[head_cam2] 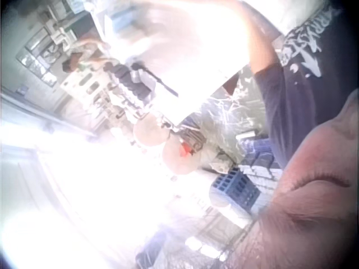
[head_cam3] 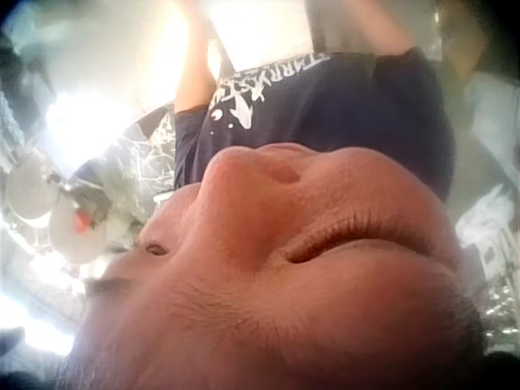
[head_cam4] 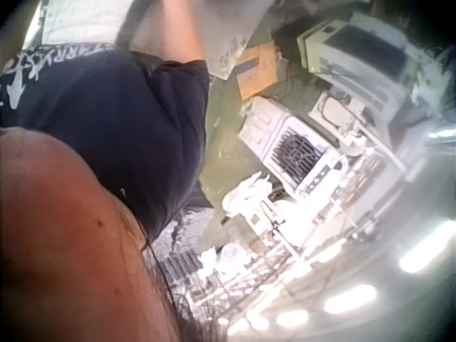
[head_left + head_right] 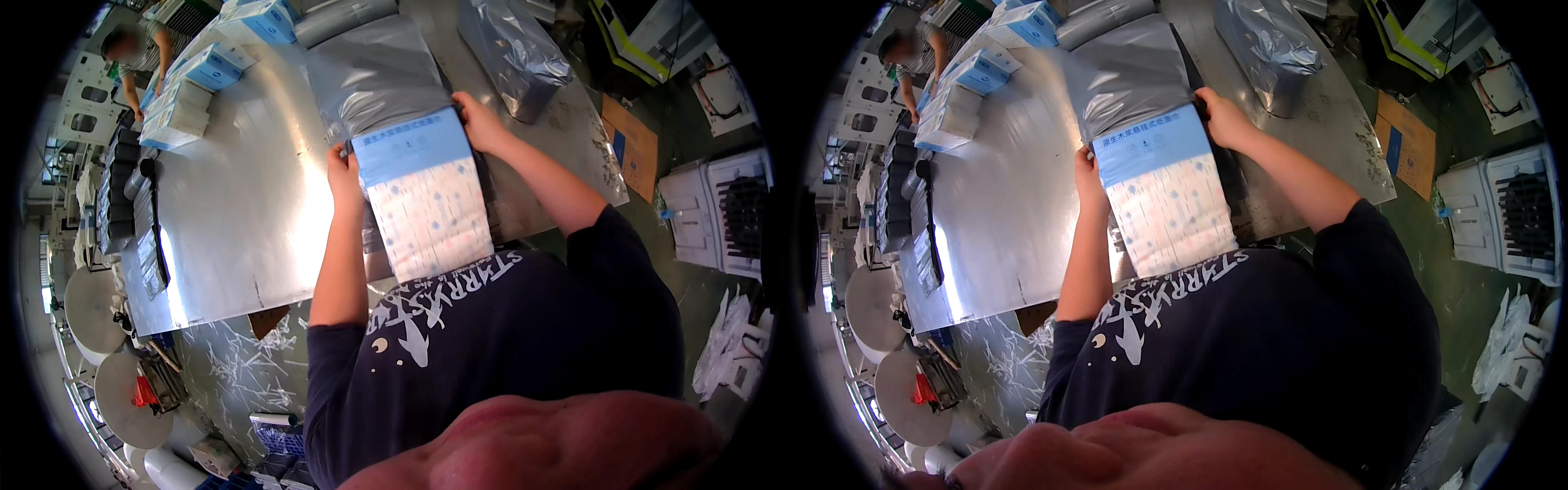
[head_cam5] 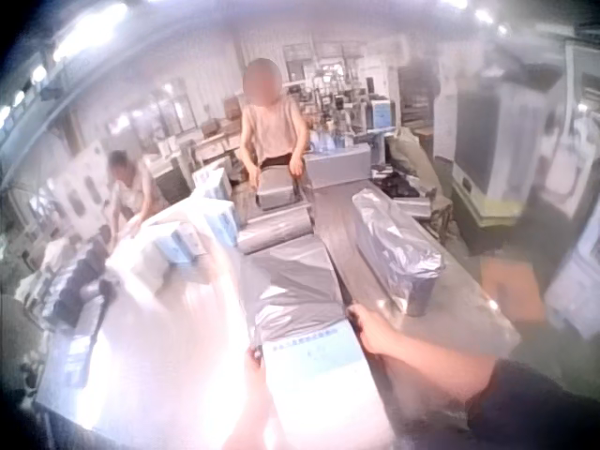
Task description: The person repeatedly picks up small white boxes and places them into grey plastic shipping bags on a metal table. They fold the top of the bags over the boxes to seal them and move the finished packages to a stack on the right side of the table.
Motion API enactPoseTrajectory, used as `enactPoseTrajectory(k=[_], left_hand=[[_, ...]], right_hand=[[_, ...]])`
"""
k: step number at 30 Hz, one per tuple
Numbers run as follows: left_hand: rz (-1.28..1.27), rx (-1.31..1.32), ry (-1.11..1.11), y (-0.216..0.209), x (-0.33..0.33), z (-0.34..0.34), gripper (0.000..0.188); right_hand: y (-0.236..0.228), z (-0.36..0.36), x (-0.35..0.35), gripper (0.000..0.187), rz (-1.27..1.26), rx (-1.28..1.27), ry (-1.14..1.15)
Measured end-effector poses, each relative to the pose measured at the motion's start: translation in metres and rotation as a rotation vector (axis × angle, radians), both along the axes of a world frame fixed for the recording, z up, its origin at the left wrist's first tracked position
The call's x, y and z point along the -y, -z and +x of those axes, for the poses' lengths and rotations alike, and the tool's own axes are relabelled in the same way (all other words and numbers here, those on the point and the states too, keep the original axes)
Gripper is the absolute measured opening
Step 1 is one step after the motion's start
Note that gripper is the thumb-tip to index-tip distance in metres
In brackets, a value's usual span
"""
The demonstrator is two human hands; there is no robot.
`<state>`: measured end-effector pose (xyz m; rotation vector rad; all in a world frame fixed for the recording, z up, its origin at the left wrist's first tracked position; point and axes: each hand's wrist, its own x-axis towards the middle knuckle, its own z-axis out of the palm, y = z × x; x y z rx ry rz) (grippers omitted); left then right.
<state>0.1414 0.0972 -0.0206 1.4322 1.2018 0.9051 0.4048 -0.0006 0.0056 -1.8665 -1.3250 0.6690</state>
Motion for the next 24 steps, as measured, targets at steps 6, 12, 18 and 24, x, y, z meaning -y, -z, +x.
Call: enactPoseTrajectory(k=[6, 12, 18, 24], left_hand=[[0.136, -0.776, 0.477, -0.062, 0.041, -0.027, 0.043], [0.236, -0.727, 0.717, 0.006, 0.162, -0.08, 0.053], [-0.002, -0.366, 0.501, -0.02, 0.087, -0.056, 0.034], [-0.51, -0.131, 0.36, -0.008, 0.113, -0.059, 0.018]], right_hand=[[-0.031, -0.015, 0.045, 0.012, -0.123, 0.256, -0.278], [-0.004, -0.009, 0.166, 0.011, -0.498, 0.083, -0.698], [-0.067, -0.026, 0.11, 0.011, -0.54, 0.206, -0.742], [-0.041, -0.049, 0.116, 0.016, -0.519, 0.357, -0.784]])
